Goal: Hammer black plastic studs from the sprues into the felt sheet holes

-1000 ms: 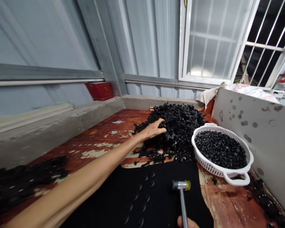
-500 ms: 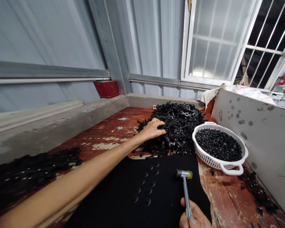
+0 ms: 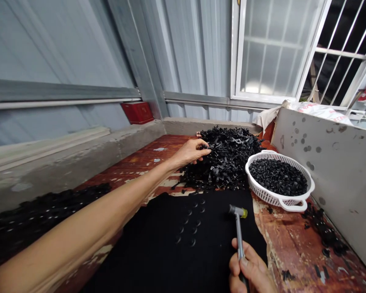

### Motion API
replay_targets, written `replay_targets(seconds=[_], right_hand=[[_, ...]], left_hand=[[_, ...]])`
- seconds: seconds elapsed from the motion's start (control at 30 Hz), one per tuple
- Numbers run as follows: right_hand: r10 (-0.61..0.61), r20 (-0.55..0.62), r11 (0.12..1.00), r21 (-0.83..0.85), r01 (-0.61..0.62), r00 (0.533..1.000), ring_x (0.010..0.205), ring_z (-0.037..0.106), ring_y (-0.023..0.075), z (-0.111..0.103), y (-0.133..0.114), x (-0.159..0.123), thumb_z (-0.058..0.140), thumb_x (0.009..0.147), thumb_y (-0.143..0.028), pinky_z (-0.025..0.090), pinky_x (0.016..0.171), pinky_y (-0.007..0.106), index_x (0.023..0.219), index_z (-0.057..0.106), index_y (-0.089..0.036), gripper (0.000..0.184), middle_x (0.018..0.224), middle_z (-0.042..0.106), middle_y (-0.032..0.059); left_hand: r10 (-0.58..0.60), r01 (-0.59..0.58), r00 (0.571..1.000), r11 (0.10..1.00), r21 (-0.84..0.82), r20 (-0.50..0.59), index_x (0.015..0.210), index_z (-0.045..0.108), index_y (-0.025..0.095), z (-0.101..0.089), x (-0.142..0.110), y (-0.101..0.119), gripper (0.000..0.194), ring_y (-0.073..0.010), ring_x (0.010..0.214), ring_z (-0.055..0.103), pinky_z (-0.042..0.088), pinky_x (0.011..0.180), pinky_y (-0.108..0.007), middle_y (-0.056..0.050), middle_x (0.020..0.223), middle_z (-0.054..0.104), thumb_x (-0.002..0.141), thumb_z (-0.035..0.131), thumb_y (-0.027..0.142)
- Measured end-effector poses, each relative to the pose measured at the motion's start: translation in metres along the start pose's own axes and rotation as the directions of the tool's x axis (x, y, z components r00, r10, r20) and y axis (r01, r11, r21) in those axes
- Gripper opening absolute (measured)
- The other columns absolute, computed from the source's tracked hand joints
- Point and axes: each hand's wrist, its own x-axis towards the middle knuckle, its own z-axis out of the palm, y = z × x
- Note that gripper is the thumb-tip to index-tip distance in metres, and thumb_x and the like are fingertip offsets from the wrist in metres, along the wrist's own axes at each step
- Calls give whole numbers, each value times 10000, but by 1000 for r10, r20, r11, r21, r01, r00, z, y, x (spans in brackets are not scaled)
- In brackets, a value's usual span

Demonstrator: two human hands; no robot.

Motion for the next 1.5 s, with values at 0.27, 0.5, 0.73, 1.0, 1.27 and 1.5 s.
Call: replay_targets(seconds=[0.27,0.5,0.73,1.0,1.27,1.5], right_hand=[[-27,26,1000,16,27,999,456,420,21,5,2,-4,780,781,-284,385,347,135,1087,665,-171,345,743,542,-48],[-37,-9,999,24,37,999,461,388,26,16,-3,-8,789,761,-265,420,327,127,1065,666,-160,345,725,512,-49],[-32,-6,999,31,32,999,450,413,22,17,-5,-11,761,774,-208,434,326,120,1053,664,-152,301,718,531,-51],[-79,-55,991,-111,72,995,355,288,-12,37,-3,-10,698,844,-377,382,262,93,954,649,-173,238,669,606,-40],[-131,-70,978,-171,117,989,330,333,9,63,11,1,742,770,-451,407,252,125,889,599,-183,327,597,607,-52],[-170,-70,955,-256,147,983,307,319,-1,59,10,-5,785,727,-339,416,261,113,867,568,-216,286,532,486,-129]], left_hand=[[-74,116,974,974,-193,212,1067,576,203,-25,-21,-2,369,-107,583,612,509,502,-232,-3,800,605,711,654,138],[-247,280,950,945,-169,190,982,533,192,-36,-44,-25,372,-128,471,573,463,437,-223,52,550,555,657,687,97],[-383,411,911,860,-303,152,821,472,195,-43,-79,-38,283,-126,516,606,486,490,-229,36,572,575,675,711,152],[-176,286,951,817,-501,255,764,569,204,0,-172,7,211,-160,575,647,545,509,-291,0,717,623,648,718,301],[418,-409,908,865,-291,-34,817,640,207,37,-239,31,218,-135,809,662,526,709,-230,-37,905,691,802,485,56],[185,133,864,813,-567,468,927,598,199,28,-255,20,166,-154,834,633,525,713,-265,-70,1077,621,763,591,183]])
